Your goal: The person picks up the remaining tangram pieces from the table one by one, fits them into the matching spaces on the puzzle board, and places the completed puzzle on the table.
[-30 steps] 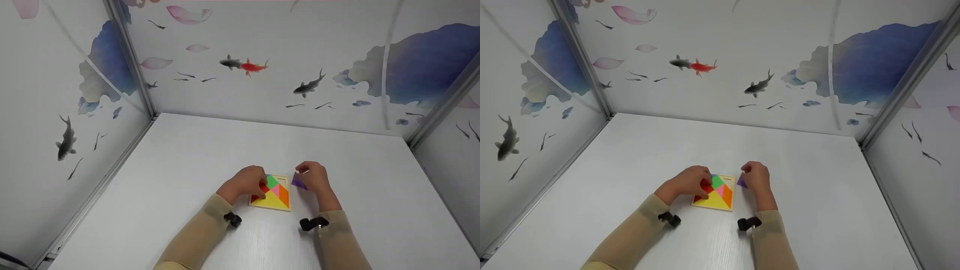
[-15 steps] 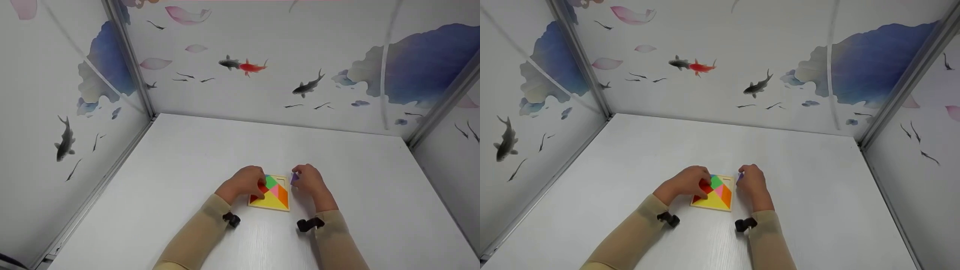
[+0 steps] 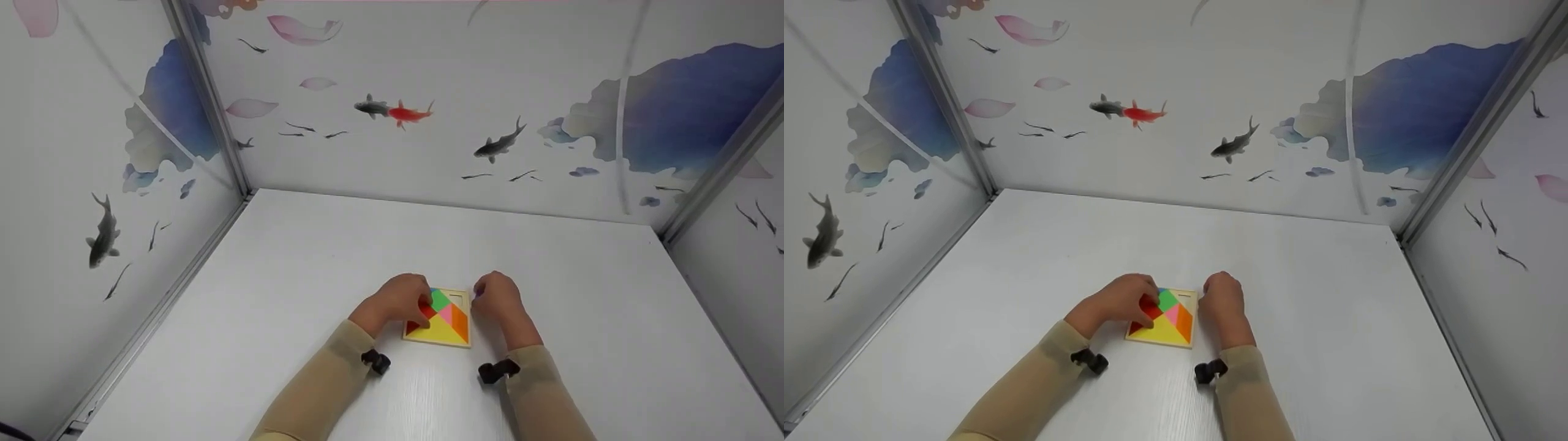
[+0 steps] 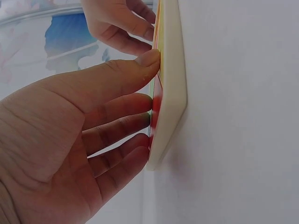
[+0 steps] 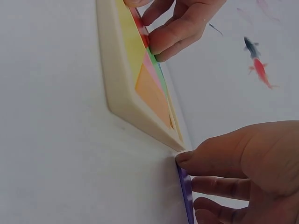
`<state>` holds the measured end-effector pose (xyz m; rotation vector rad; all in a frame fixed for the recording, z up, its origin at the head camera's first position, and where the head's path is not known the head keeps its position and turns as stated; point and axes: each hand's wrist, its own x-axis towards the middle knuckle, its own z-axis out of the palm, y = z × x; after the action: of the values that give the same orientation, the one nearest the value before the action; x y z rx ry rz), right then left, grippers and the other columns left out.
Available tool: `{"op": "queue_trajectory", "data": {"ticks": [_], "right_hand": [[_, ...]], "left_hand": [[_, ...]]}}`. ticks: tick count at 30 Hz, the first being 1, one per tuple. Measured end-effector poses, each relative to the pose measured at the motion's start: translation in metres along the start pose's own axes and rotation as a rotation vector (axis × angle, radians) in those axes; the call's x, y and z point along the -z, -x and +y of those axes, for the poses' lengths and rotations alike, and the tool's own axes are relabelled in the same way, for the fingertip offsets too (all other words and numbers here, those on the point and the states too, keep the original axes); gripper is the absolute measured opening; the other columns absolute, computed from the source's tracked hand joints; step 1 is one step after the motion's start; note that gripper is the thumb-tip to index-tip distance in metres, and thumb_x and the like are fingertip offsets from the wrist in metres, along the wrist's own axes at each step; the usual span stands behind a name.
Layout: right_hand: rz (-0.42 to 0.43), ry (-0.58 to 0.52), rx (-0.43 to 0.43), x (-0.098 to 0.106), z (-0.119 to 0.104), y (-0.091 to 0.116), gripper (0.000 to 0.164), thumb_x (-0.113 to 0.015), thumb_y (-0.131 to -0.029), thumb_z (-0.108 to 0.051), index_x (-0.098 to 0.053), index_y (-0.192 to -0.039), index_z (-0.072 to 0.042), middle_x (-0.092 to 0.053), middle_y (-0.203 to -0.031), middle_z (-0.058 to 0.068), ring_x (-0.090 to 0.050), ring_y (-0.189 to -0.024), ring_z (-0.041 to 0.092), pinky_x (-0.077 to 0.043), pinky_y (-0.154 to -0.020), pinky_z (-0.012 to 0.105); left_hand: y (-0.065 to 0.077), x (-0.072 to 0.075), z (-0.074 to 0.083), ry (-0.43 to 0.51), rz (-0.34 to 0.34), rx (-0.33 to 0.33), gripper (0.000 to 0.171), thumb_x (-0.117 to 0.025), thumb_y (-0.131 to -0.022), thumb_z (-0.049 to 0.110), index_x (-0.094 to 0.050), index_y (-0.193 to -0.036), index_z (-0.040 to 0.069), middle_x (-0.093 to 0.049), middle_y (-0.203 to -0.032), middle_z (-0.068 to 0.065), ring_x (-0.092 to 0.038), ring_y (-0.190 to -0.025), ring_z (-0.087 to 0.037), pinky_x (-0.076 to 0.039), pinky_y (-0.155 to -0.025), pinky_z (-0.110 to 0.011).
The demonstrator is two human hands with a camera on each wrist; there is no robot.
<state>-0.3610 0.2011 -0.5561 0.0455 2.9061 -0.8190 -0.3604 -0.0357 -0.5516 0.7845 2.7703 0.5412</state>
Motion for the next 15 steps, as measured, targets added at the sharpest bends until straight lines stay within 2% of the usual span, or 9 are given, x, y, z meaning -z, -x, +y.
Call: {"op": "queue_trajectory", "data": {"ticks": [7, 15], "right_hand": [[-0.014, 0.021, -0.046, 0.0043, -0.0053, 0.0022, 0.028, -0.076, -0.094, -0.006, -0.073, -0.120, 0.003, -0.071, -0.118, 0.020, -0.064, -0.105, 0.035, -0.056, -0.105, 0.053], [0.000, 0.063, -0.055, 0.0024, -0.0104, 0.0058, 0.023, -0.076, -0.093, -0.006, -0.075, -0.115, 0.003, -0.073, -0.111, 0.018, -0.065, -0.095, 0.031, -0.059, -0.099, 0.050]], "left_hand": [[-0.0008, 0.0018, 0.0028, 0.012, 0.001, 0.012, 0.040, -0.093, -0.082, 0.034, -0.081, -0.115, 0.016, -0.068, -0.122, 0.001, -0.059, -0.112, -0.018, -0.053, -0.110, -0.035], [0.0035, 0.0017, 0.0035, 0.058, 0.003, 0.033, 0.037, -0.094, -0.081, 0.031, -0.081, -0.113, 0.019, -0.067, -0.119, 0.003, -0.058, -0.108, -0.016, -0.055, -0.104, -0.034]]}}
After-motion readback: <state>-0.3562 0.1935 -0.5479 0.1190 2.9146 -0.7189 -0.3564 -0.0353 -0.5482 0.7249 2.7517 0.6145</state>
